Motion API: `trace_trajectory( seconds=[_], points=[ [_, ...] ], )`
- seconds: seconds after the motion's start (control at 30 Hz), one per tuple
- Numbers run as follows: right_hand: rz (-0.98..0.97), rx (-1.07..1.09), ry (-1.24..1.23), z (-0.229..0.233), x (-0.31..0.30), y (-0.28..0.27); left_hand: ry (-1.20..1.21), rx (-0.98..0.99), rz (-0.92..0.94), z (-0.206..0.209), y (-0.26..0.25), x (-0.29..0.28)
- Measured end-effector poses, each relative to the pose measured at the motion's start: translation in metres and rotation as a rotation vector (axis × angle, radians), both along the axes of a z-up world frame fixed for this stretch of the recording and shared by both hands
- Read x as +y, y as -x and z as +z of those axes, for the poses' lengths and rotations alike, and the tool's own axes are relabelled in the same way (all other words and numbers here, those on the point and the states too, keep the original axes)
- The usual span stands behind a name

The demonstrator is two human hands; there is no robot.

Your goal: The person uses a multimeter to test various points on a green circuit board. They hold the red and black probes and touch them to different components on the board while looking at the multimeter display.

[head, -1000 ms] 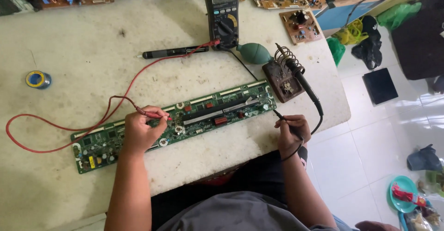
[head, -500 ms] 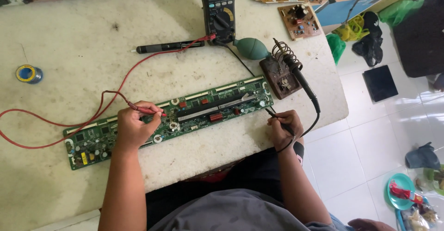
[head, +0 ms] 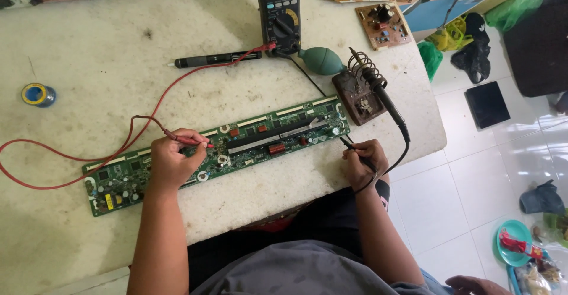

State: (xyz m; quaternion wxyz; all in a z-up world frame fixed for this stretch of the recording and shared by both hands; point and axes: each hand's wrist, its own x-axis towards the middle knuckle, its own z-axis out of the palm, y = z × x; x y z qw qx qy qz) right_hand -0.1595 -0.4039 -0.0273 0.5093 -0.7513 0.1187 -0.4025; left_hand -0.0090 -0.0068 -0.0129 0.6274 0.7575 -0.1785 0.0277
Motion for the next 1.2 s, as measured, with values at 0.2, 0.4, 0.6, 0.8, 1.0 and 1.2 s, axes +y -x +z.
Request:
trace_trajectory(
  seconds=[0.2, 0.4, 0.6, 0.8, 1.0, 1.2],
  points=[
    [-0.018, 0.000, 0.038, -0.006, -0.001, 0.001, 0.019, -0.002, -0.010, 0.004, 0.000, 0.000],
    [-0.018, -0.011, 0.073, -0.007, -0.003, 0.001, 0.015, -0.003, -0.022, 0.005, -0.001, -0.001],
    [-0.019, 0.009, 0.118, 0.005, 0.004, 0.000, 0.073, 0.038, -0.042, 0.022, -0.001, -0.007],
    [0.006, -0.034, 0.065, 0.001, 0.002, 0.000, 0.186, -0.049, -0.157, 0.060, 0.027, -0.053],
    [0.022, -0.074, 0.106, -0.006, -0.003, -0.001, -0.038, -0.310, -0.231, 0.037, 0.062, -0.105],
    [0.034, -0.107, 0.115, -0.004, -0.004, -0.001, -0.141, -0.500, -0.173, 0.001, 0.070, -0.118]
  ],
)
